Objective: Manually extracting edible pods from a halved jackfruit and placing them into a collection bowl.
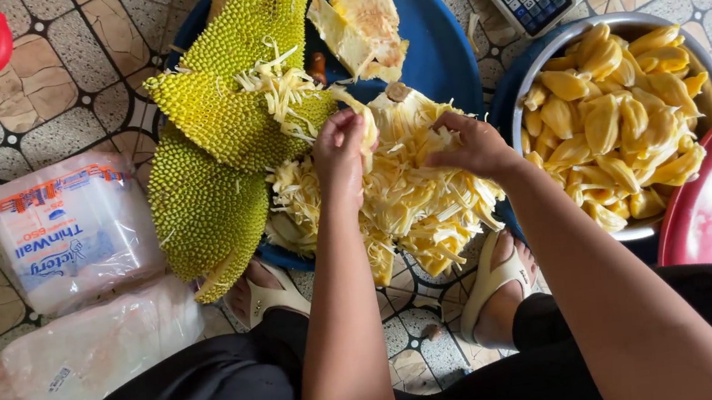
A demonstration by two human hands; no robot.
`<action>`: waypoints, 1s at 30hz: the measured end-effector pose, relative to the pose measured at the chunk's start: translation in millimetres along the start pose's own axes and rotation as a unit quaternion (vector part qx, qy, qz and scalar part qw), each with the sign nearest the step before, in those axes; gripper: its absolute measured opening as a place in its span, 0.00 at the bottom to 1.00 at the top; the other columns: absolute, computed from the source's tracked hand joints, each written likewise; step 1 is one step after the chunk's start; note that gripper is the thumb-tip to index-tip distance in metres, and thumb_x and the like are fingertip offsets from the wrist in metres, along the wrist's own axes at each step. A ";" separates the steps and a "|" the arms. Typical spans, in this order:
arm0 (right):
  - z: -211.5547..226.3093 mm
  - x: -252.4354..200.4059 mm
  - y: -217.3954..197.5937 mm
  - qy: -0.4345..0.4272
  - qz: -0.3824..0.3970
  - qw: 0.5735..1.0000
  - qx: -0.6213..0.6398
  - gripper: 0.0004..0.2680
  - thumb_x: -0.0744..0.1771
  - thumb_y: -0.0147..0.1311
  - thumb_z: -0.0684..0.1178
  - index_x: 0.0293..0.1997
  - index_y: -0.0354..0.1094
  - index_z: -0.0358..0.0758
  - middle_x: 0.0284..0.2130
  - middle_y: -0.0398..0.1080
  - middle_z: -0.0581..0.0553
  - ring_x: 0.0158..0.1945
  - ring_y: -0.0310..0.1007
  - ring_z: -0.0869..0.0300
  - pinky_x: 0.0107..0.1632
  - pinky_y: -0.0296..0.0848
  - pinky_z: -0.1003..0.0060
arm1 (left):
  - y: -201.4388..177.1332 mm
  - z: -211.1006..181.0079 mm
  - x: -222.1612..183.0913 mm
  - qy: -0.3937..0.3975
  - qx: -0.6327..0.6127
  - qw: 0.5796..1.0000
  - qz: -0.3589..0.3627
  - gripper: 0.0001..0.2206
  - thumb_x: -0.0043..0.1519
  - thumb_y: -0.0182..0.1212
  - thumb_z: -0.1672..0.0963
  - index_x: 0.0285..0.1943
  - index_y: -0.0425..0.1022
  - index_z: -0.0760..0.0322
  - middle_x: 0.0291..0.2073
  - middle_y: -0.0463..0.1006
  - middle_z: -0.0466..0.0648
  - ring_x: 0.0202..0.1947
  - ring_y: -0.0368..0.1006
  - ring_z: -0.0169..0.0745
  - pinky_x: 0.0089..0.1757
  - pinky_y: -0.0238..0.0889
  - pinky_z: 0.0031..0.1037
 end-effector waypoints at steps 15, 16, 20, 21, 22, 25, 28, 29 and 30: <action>-10.7 -29.1 28.3 0.006 -0.090 0.992 0.091 0.22 0.57 0.73 0.56 0.54 0.69 0.62 0.49 0.74 0.48 0.55 0.74 0.51 0.57 0.72 0.53 | 30.9 25.6 -26.0 0.133 0.535 0.785 0.282 0.26 0.63 0.48 0.61 0.71 0.67 0.42 0.68 0.70 0.43 0.62 0.72 0.52 0.60 0.66 0.45; -16.2 -27.3 28.6 0.010 -0.099 0.991 0.089 0.22 0.57 0.73 0.56 0.54 0.69 0.62 0.49 0.74 0.48 0.55 0.74 0.51 0.57 0.72 0.53 | 38.4 14.6 -31.2 0.137 0.532 0.784 0.290 0.26 0.63 0.48 0.61 0.71 0.67 0.42 0.68 0.70 0.43 0.62 0.72 0.52 0.60 0.66 0.45; -1.4 -36.1 28.3 0.052 -0.069 0.966 0.244 0.14 0.61 0.70 0.53 0.48 0.74 0.56 0.46 0.74 0.48 0.52 0.74 0.56 0.59 0.69 0.57 | 40.8 0.7 -46.1 0.053 0.594 0.735 0.323 0.30 0.58 0.53 0.58 0.72 0.61 0.38 0.75 0.60 0.38 0.65 0.69 0.55 0.62 0.63 0.48; 9.0 -38.4 17.1 0.072 -0.062 0.957 0.273 0.10 0.63 0.67 0.55 0.47 0.75 0.55 0.44 0.76 0.48 0.50 0.75 0.56 0.59 0.70 0.58 | 46.3 2.3 -42.9 0.051 0.599 0.728 0.330 0.27 0.58 0.55 0.55 0.71 0.63 0.42 0.75 0.60 0.39 0.67 0.67 0.54 0.62 0.62 0.47; 14.6 -36.8 19.2 0.072 -0.073 0.956 0.273 0.10 0.63 0.67 0.55 0.47 0.75 0.55 0.44 0.76 0.48 0.50 0.75 0.56 0.59 0.70 0.58 | 40.0 5.8 -36.9 0.058 0.599 0.724 0.337 0.27 0.58 0.55 0.55 0.71 0.63 0.42 0.75 0.60 0.39 0.67 0.67 0.54 0.62 0.62 0.47; 17.2 -39.7 19.2 0.068 -0.092 0.948 0.297 0.05 0.67 0.58 0.48 0.45 0.77 0.48 0.42 0.77 0.41 0.50 0.77 0.51 0.60 0.69 0.54 | 39.1 14.8 -30.6 0.031 0.576 0.736 0.356 0.28 0.56 0.58 0.51 0.70 0.66 0.46 0.73 0.63 0.41 0.68 0.65 0.53 0.64 0.59 0.48; 10.1 -36.5 23.1 0.085 -0.102 0.937 0.322 0.08 0.68 0.54 0.46 0.50 0.75 0.41 0.44 0.76 0.36 0.55 0.74 0.44 0.64 0.66 0.48 | 38.9 14.6 -29.2 0.005 0.489 0.791 0.367 0.23 0.61 0.55 0.49 0.67 0.70 0.47 0.69 0.68 0.44 0.69 0.63 0.50 0.65 0.56 0.45; 10.1 -36.0 24.7 0.082 -0.085 0.942 0.314 0.08 0.68 0.55 0.47 0.51 0.75 0.44 0.44 0.77 0.37 0.57 0.74 0.45 0.65 0.66 0.49 | 33.3 22.5 -22.7 0.003 0.483 0.806 0.342 0.20 0.64 0.53 0.47 0.64 0.73 0.48 0.66 0.71 0.45 0.68 0.64 0.49 0.65 0.56 0.43; 9.3 -33.6 26.4 0.079 -0.068 0.946 0.307 0.08 0.68 0.56 0.47 0.52 0.75 0.47 0.45 0.78 0.38 0.58 0.74 0.46 0.66 0.66 0.50 | 28.0 31.1 -13.8 0.001 0.477 0.819 0.318 0.18 0.68 0.50 0.46 0.62 0.75 0.49 0.63 0.74 0.45 0.67 0.65 0.47 0.65 0.56 0.41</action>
Point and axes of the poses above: each hand's wrist, its own x-axis towards the middle knuckle, its own y-axis out of the palm, z = x × y, the point moved 2 cm from there along x, towards the middle knuckle
